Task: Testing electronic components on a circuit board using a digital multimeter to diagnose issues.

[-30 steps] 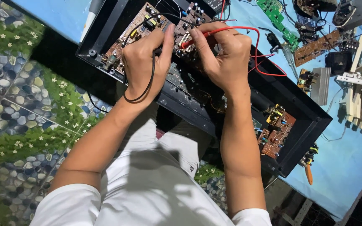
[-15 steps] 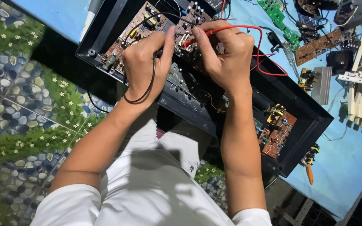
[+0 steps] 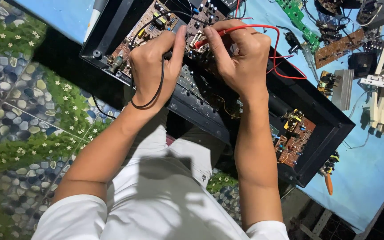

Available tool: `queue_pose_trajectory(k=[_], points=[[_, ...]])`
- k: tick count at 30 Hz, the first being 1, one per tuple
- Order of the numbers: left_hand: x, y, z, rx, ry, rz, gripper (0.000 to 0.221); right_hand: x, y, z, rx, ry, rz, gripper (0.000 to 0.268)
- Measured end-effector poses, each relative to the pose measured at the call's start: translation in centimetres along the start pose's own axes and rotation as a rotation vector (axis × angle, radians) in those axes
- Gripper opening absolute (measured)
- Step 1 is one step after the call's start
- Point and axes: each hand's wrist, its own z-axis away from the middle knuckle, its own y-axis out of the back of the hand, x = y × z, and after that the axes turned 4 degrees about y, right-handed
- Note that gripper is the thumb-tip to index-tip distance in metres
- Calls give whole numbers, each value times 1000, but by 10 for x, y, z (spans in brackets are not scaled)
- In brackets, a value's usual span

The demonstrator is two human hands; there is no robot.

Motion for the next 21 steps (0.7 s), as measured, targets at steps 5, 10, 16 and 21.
queue_pose_trajectory(k=[5,10,16,21], points=[[5,2,-5,-1,-10,45,33,3,5,-1,-1,34,22,10],[6,-2,-9,29,-40,50,37,6,5,1,18,23,39,9],[6,-4,-9,17,-33,6,36,4,4,-1,15,37,56,11],[5,-8,-11,25,-36,-20,37,4,2,-1,13,45,42,10]])
